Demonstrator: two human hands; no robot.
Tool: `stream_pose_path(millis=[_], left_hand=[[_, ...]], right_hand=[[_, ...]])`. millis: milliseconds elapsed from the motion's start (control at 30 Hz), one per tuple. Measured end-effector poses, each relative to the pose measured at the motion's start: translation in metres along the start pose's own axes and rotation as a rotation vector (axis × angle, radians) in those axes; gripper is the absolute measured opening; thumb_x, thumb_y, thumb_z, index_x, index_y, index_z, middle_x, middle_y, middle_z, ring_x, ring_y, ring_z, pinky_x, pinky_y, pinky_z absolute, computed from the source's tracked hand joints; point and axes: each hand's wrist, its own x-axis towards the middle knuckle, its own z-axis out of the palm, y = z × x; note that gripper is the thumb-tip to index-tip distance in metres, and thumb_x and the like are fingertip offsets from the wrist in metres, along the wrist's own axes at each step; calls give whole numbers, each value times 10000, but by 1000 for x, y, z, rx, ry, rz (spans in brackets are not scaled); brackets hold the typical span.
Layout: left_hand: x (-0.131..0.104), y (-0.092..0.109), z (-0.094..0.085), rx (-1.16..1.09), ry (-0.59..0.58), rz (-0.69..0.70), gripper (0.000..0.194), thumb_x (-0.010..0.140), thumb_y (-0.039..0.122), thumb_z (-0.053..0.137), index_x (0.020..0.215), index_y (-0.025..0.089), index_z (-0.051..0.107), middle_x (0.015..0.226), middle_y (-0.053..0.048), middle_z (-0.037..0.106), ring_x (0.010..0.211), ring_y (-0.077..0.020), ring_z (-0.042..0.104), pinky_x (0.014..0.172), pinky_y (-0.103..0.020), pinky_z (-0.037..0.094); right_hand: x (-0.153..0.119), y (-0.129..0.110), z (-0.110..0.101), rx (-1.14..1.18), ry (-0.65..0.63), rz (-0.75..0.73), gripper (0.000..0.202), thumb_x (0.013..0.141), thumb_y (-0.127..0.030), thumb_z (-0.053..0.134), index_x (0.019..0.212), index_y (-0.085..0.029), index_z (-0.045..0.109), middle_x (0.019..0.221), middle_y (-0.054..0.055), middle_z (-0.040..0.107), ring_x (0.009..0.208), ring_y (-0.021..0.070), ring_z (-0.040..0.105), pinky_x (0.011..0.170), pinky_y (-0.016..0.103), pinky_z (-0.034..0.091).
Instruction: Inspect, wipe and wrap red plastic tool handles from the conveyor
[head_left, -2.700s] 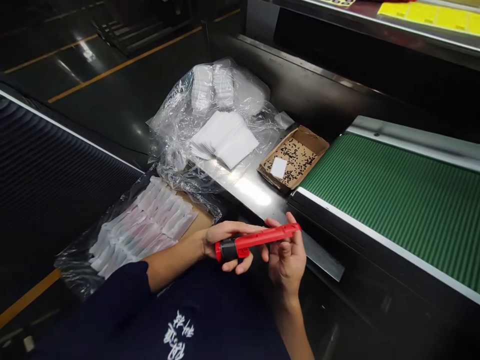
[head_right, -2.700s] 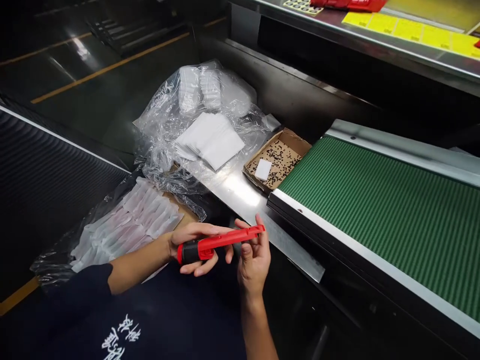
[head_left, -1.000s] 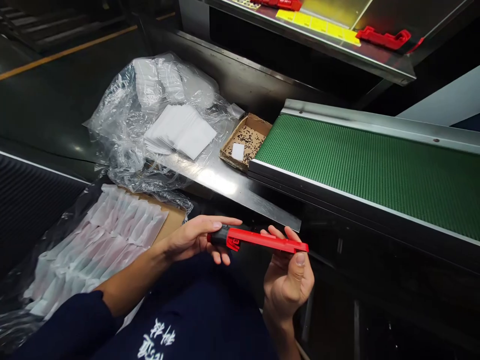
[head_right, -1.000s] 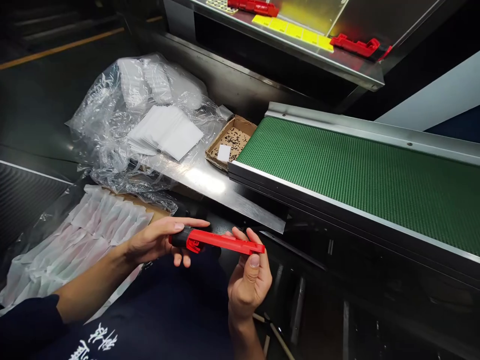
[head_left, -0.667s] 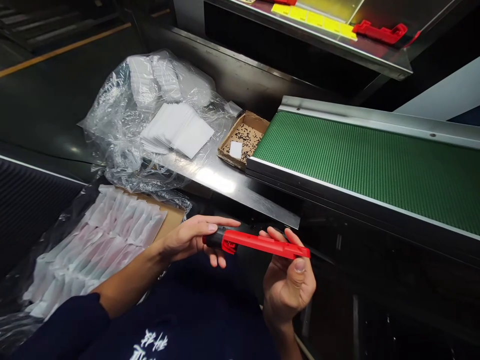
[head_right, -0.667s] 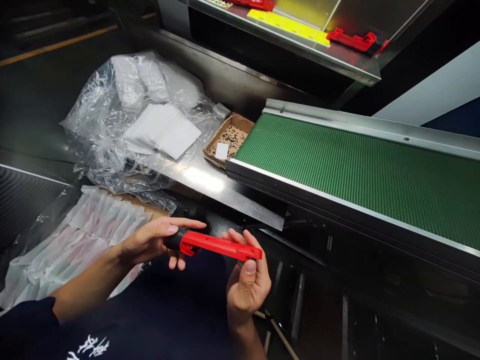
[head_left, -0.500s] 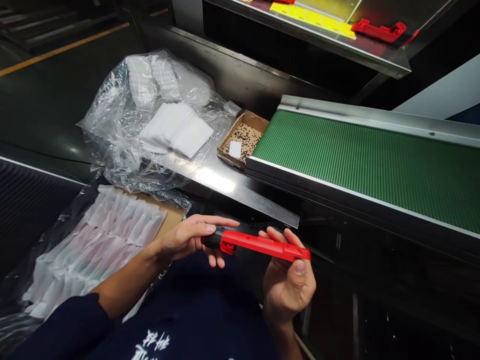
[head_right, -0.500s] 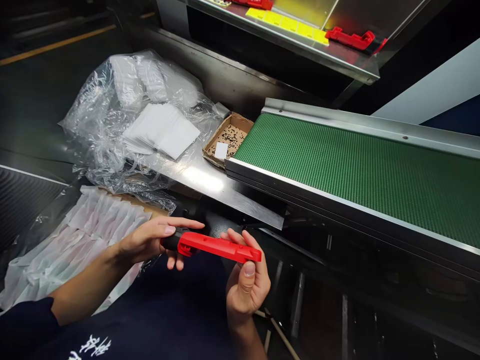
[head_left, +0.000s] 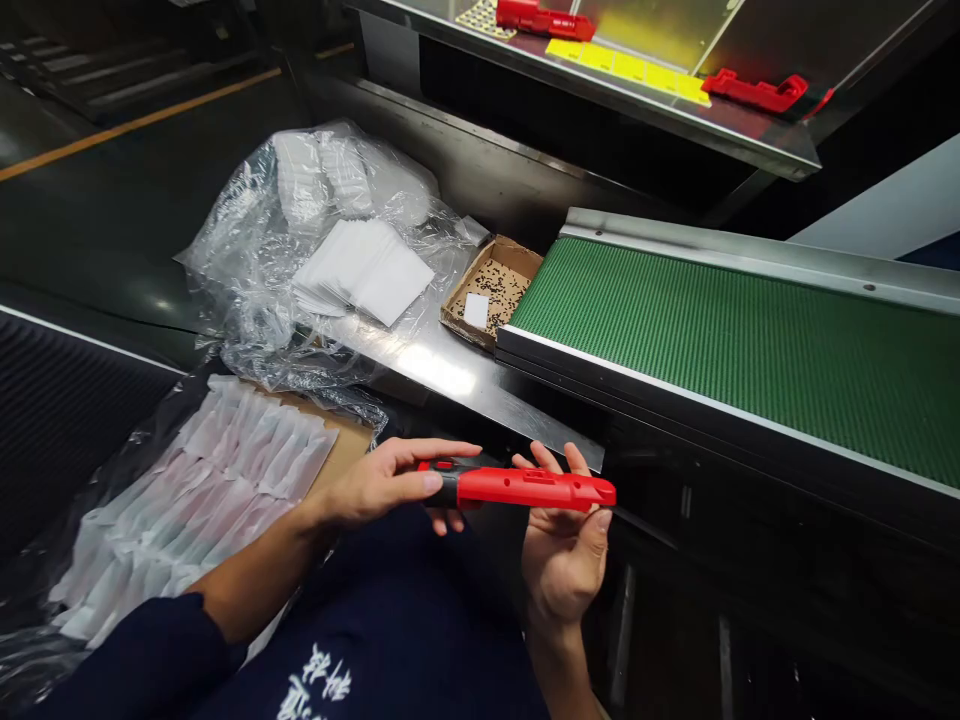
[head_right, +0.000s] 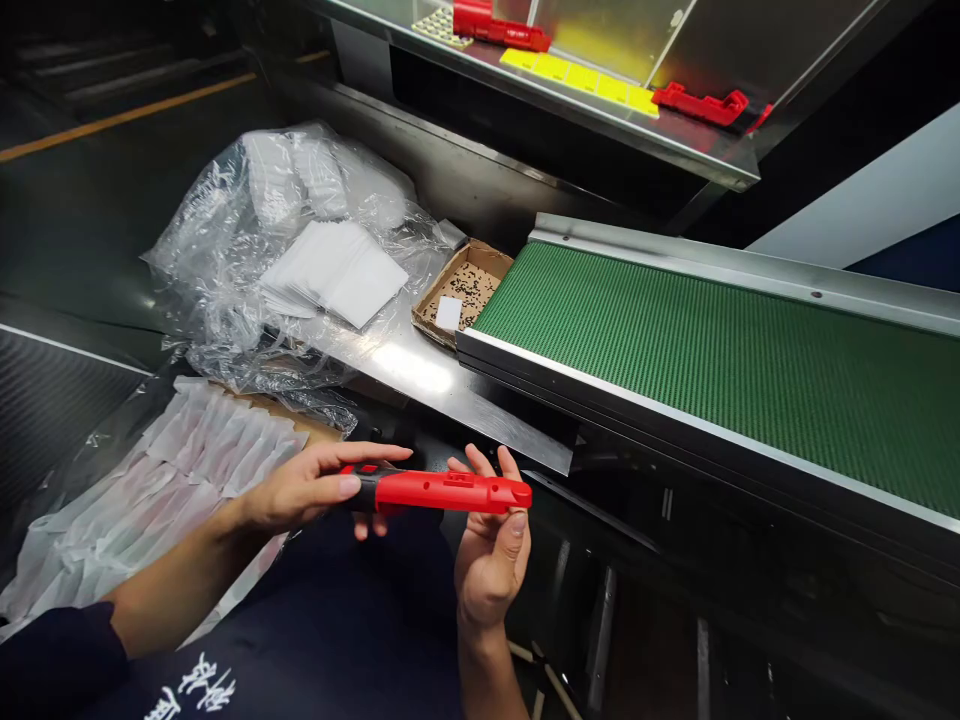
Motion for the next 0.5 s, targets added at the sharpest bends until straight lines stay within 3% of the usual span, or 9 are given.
stream_pose_path(millis=[100,200,267,400,467,500], left_hand=[[1,-12,5,646,70,317,558,945,248,569,1475,184,406,1269,-164,637,1090,-261,667,901,-341,592],[6,-30,9,1271,32,642,507,967,116,459,1467,84,382,1346,-216,567,1273,-279,543,1062,-387,505],[9,-41,9,1488,-11,762,430,969,76,412,1393,12,449,1282,-226,605,1269,-283,545,1086,-382,484],[9,-51,-3,1532,-157,809,341,971,132,470,1285,44,568,1279,-180,620,1305,-257,517,1144,-332,420],[11,-48,-22,1434,-212,670,314,958,207,551,1253,119,615,1277,-126,636,1273,-203,547,1120,-258,429],[14,-43,-37,1384,-146,540,291,935,245,607,1212,166,647,1240,-86,662,1219,-173,586,1083,-216,449]], right_hand=[[4,10,-4,73,-27,246,713,790,-726,617,1320,-250,580,1214,137,693,1087,307,671,932,528,513],[5,21,-8,102,56,421,670,714,-619,773,1259,-259,624,1123,96,730,1061,257,675,885,432,552],[6,33,-12,113,140,551,567,684,-516,836,1167,-264,677,1048,53,750,998,203,687,854,348,566],[9,65,-25,153,202,818,443,605,-408,889,996,-251,749,963,16,756,905,141,689,798,225,567],[11,77,-30,208,157,909,391,613,-408,878,951,-249,761,947,17,755,877,153,692,794,251,581],[13,81,-32,239,124,934,377,625,-409,870,951,-252,763,947,18,754,864,162,694,792,273,588]])
